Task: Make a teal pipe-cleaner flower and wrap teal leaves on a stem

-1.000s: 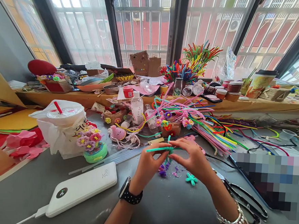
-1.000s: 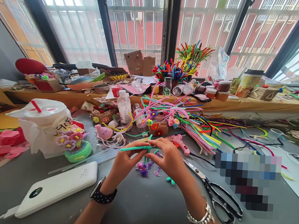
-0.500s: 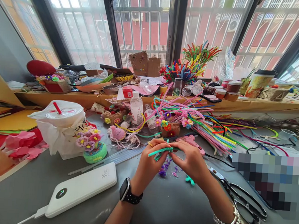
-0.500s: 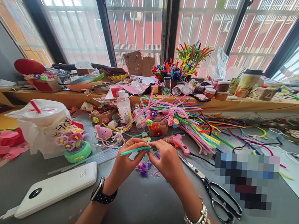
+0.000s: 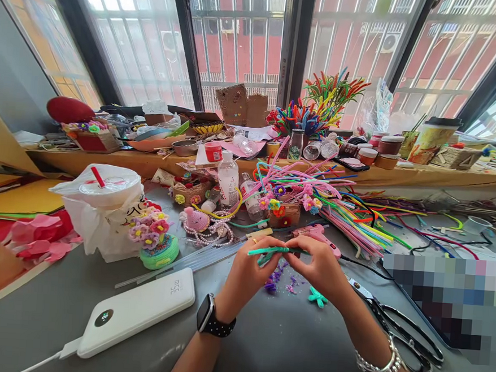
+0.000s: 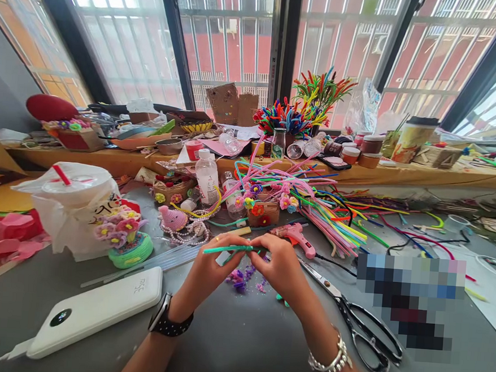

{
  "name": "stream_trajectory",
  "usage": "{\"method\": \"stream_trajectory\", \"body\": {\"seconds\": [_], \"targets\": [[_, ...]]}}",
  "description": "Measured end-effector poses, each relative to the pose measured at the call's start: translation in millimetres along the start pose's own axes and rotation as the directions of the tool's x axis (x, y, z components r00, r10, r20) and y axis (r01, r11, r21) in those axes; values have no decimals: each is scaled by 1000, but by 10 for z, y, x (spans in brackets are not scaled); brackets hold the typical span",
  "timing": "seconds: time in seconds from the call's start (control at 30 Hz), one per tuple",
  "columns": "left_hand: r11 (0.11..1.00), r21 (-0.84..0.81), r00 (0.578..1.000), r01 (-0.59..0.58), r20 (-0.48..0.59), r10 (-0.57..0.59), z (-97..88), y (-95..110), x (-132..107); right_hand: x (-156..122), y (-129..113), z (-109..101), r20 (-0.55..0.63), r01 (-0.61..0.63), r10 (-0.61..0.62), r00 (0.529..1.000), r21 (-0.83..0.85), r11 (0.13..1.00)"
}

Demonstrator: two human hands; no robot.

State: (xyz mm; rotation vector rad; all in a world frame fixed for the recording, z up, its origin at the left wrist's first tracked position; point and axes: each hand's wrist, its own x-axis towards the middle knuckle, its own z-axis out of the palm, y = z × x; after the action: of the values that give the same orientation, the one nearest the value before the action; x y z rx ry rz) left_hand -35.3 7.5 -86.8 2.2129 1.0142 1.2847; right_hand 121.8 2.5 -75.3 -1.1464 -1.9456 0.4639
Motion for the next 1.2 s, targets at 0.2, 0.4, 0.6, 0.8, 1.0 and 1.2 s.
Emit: {"method": "stream_trajectory", "body": {"seconds": [0.2,0.4,0.6,0.8,1.0,1.2], "targets": [[986,-85,989,146,25,-144,0,19,-5,-9,-29,-16,46,-78,78,996,-3,997],[897,-323,952,303,139,-272,-8,-32,-9,-7,-11,-44,154,-125,119,981,27,992],[728,-479,872,490,282,-400,-26,-63,23,5,12,-68,258,-169,157,953,26,985],[644,-528,833,554,360,-421,-37,-106,19,2,39,-92,309,-160,137,941,52,986],[598,-591,829,541,257,-496,-12,-62,32,-3,25,-79,199,-92,89,976,6,996],[603,-631,853,488,200,-482,-17,-12,60,10,40,-7,126,-87,79,989,60,994]]}}
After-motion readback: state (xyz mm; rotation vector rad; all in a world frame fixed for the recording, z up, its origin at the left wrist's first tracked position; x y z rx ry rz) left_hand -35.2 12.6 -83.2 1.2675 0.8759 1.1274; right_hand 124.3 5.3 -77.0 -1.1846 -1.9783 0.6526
